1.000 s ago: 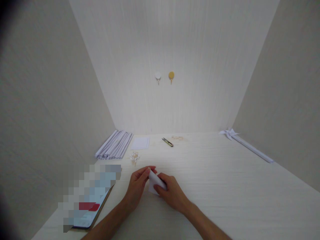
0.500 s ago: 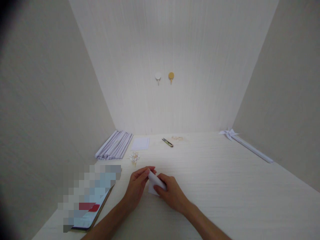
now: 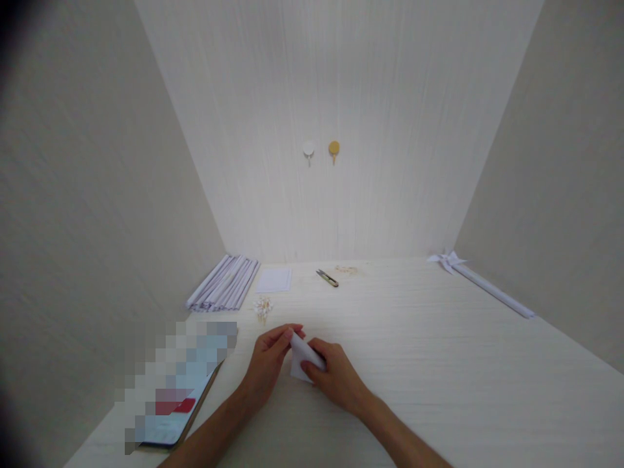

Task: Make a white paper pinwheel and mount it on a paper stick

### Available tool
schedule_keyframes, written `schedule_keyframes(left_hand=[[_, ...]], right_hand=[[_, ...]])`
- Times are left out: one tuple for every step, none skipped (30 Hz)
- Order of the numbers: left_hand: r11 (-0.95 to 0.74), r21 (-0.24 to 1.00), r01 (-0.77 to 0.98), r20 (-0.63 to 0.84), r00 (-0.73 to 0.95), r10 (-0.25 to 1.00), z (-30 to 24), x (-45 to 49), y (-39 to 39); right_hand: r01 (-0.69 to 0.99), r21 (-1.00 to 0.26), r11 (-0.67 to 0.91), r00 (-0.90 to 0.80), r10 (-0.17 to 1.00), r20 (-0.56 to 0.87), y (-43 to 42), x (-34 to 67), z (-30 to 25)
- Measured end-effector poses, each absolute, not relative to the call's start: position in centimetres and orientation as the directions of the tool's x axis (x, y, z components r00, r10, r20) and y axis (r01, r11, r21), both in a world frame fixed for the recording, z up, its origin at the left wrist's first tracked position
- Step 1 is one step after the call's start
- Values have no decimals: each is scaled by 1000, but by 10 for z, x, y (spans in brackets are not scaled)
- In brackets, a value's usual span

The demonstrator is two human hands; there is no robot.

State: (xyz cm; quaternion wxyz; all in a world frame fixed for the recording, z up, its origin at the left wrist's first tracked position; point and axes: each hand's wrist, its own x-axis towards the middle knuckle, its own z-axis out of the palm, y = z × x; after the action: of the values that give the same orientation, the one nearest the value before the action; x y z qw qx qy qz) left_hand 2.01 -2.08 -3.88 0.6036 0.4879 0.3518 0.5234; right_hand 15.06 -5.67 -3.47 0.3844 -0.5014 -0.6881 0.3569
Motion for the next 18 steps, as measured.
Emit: schedule_keyframes(left_hand=[[-31, 961, -276, 91, 207, 974, -39, 20, -20], [-38, 963, -265, 96, 210, 973, -40, 20, -20], [-42, 966, -255, 99, 213, 972, -40, 20, -19], [-45, 969, -245, 99, 214, 972, -40, 19, -19], [-47, 971, -235, 98, 212, 972, -39, 19, -18], [-48, 973, -225, 96, 209, 973, -39, 19, -18], [-51, 976, -213, 95, 202, 975, -38, 19, -17], [-54, 978, -202, 94, 195, 976, -38, 18, -17], [-55, 979, -195, 93, 188, 978, -38, 18, -16], [-53, 979, -196, 89, 180, 980, -38, 17, -16], [-47, 978, -205, 83, 172, 982, -38, 17, -15], [-37, 974, -225, 75, 160, 984, -39, 17, -14], [-26, 967, -252, 64, 143, 988, -39, 16, -14], [-13, 959, -283, 49, 120, 992, -39, 16, -13], [0, 948, -317, 31, 92, 995, -39, 16, -12], [11, 935, -354, 12, 61, 998, -39, 15, -11], [21, 920, -391, -9, 33, 999, -38, 15, -11], [29, 903, -428, -27, 11, 1000, -37, 15, -10]], right_hand=[[404, -883, 240, -203, 964, 169, -57, 151, -35], [395, -887, 237, -203, 965, 167, -57, 151, -35], [387, -892, 235, -204, 965, 165, -57, 152, -35], [380, -896, 232, -206, 965, 163, -57, 152, -35], [371, -900, 229, -208, 965, 160, -56, 152, -34], [363, -904, 225, -209, 965, 156, -56, 153, -34], [352, -910, 220, -210, 966, 152, -55, 153, -34], [336, -917, 215, -211, 966, 149, -55, 154, -34], [314, -926, 209, -214, 966, 145, -54, 155, -35], [285, -937, 202, -214, 966, 143, -53, 155, -35], [251, -949, 191, -210, 968, 140, -52, 156, -36], [214, -961, 176, -203, 970, 132, -51, 156, -37], [174, -973, 154, -190, 974, 120, -50, 157, -38], [132, -983, 127, -174, 979, 103, -49, 157, -39], [90, -991, 99, -156, 984, 84, -49, 157, -39], [52, -996, 76, -135, 989, 68, -48, 157, -38], [19, -998, 62, -107, 992, 60, -48, 157, -37], [-9, -998, 58, -72, 996, 58, -48, 157, -36]])
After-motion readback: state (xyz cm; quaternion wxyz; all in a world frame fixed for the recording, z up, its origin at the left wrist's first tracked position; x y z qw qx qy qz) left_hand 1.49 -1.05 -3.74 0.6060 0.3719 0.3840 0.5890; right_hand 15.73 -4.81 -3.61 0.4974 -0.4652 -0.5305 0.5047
